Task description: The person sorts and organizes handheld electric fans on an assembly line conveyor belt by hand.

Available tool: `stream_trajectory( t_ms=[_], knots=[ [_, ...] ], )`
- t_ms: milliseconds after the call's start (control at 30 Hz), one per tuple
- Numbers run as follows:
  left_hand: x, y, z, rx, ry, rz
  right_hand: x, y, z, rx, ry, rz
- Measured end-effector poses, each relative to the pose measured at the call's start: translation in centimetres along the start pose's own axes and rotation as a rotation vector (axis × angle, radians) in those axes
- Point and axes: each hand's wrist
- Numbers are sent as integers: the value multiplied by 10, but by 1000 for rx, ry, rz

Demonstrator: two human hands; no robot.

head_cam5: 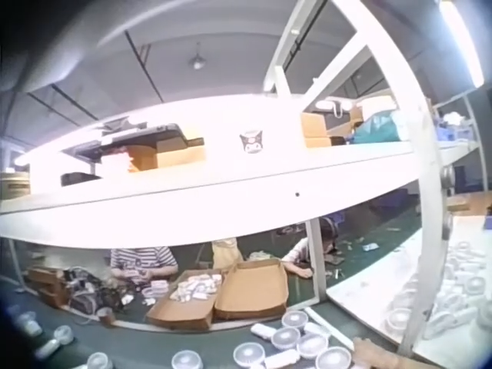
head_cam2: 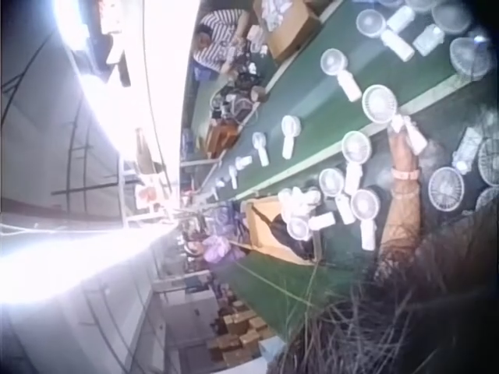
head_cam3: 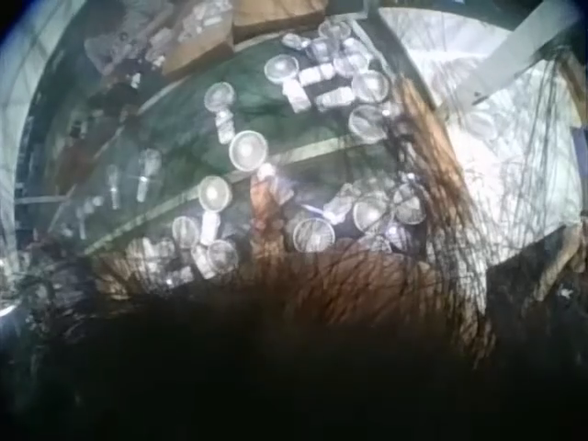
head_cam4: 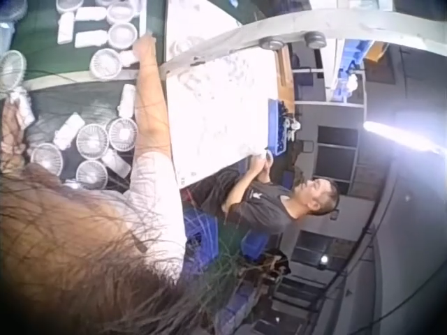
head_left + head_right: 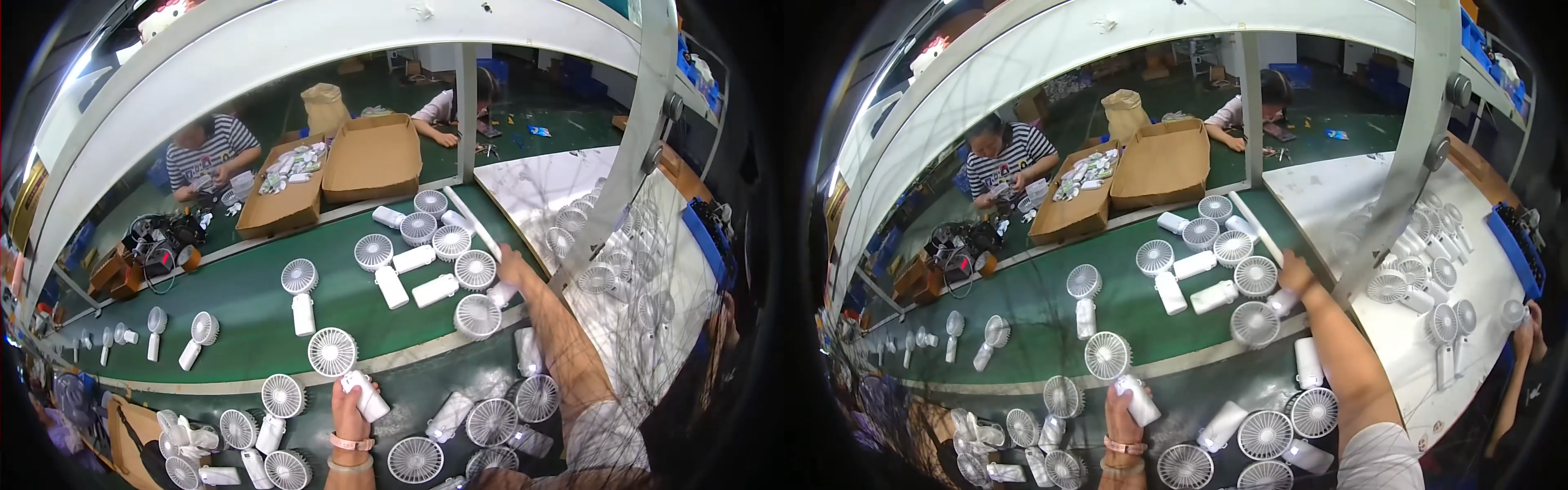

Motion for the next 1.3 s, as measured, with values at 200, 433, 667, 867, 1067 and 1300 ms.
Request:
stream_trajectory(
  t_ms=[200, 433, 667, 867, 1067, 1300],
  knots=[
    [-4, -7, 3, 42, 2, 20, -43, 16, 19, -383, 322, 595],
    [-6, -4, 4, 60, -38, -34, -11, 23, 111, 117, -230, -127],
    [-8, -4, 7, 30, -72, -39, -15, 50, 121, 24, -175, 218],
    [-11, -4, 6, 6, -83, -76, -22, 47, 133, -54, 19, 405],
    [-16, -10, 8, -29, -65, -171, -44, 50, 143, 454, -318, 84],
    [-7, -15, 5, -111, -3, -134, -55, 24, 69, 308, -419, -40]
  ],
)
Point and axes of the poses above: each hand's wrist, its own z-axis towards the middle knuckle, its own y-axis out of the palm, x = y × z, and after that the axes turned 8 degrees about x, right-handed
